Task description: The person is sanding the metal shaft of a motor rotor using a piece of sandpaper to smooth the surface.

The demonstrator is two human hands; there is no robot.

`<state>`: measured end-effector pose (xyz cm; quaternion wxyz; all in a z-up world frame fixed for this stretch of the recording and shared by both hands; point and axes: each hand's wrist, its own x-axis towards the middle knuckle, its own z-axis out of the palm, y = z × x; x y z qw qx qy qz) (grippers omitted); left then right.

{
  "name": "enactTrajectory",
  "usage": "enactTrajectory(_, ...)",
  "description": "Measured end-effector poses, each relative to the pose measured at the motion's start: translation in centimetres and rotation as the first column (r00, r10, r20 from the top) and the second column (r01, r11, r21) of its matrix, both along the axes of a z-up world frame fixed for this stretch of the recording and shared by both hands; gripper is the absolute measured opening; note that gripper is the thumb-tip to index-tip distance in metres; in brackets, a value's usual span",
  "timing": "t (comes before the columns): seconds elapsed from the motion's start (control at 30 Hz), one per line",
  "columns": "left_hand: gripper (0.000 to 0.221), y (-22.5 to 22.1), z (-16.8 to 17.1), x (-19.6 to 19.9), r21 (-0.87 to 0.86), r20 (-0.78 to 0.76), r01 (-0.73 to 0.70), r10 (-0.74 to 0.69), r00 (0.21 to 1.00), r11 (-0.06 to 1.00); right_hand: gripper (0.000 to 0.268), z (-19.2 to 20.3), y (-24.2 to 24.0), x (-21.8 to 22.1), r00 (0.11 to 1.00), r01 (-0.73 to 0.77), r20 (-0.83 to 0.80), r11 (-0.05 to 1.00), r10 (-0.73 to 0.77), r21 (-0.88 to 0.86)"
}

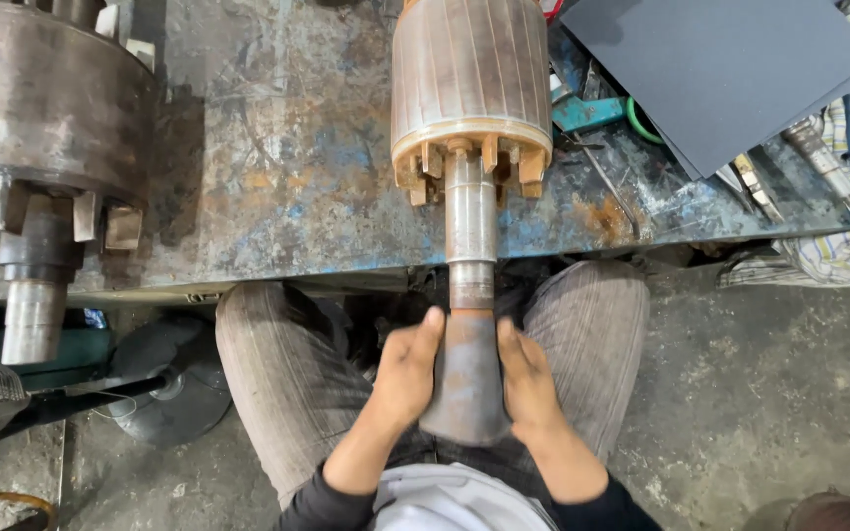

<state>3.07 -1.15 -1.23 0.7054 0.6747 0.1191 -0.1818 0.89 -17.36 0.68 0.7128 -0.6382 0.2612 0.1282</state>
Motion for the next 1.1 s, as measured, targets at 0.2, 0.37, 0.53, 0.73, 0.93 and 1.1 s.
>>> enactTrajectory(0.2,0.057,0.2,0.4,-1.9,-0.047,-0.053,0.023,-0.025,0.998,0.999,0.069,1.2,-0.4,-2.2,0.999,-0.04,-0.017,0.995,0.039,-0.092)
enactTrajectory(0.37,0.058,0.1,0.5,-1.3,-0.114,0.003,0.052,-0.052,0.999,0.992,0.058,-1.9,-0.5,-2.0,0.997,0.001,0.077,0.996,-0.008,0.089)
enactTrajectory(0.53,0.062,-0.7,0.1,-0.1,-0.202,0.15,0.045,-0.015,0.989,0.978,0.058,-1.4,-0.4,-0.2,0.994,-0.02,0.109,0.997,0.012,0.081)
enactTrajectory(0.73,0.057,0.0,-0.1,-3.5,-0.168,-0.024,0.034,-0.038,0.999,0.985,0.057,-0.3,-0.5,-3.8,0.999,0.035,0.012,0.99,-0.037,0.135)
enactTrajectory(0.93,0.066,-0.7,-4.0,0.1,-0.174,-0.094,-0.025,0.008,0.996,0.984,0.052,-4.9,-1.8,-0.9,0.953,-0.012,0.298,0.979,-0.05,0.205)
enactTrajectory(1.1,0.056,-0.6,-0.5,-2.8,-0.087,-0.149,-0.055,0.042,0.988,0.995,0.064,2.0,0.2,-2.2,0.998,0.043,-0.043,0.994,-0.039,0.099)
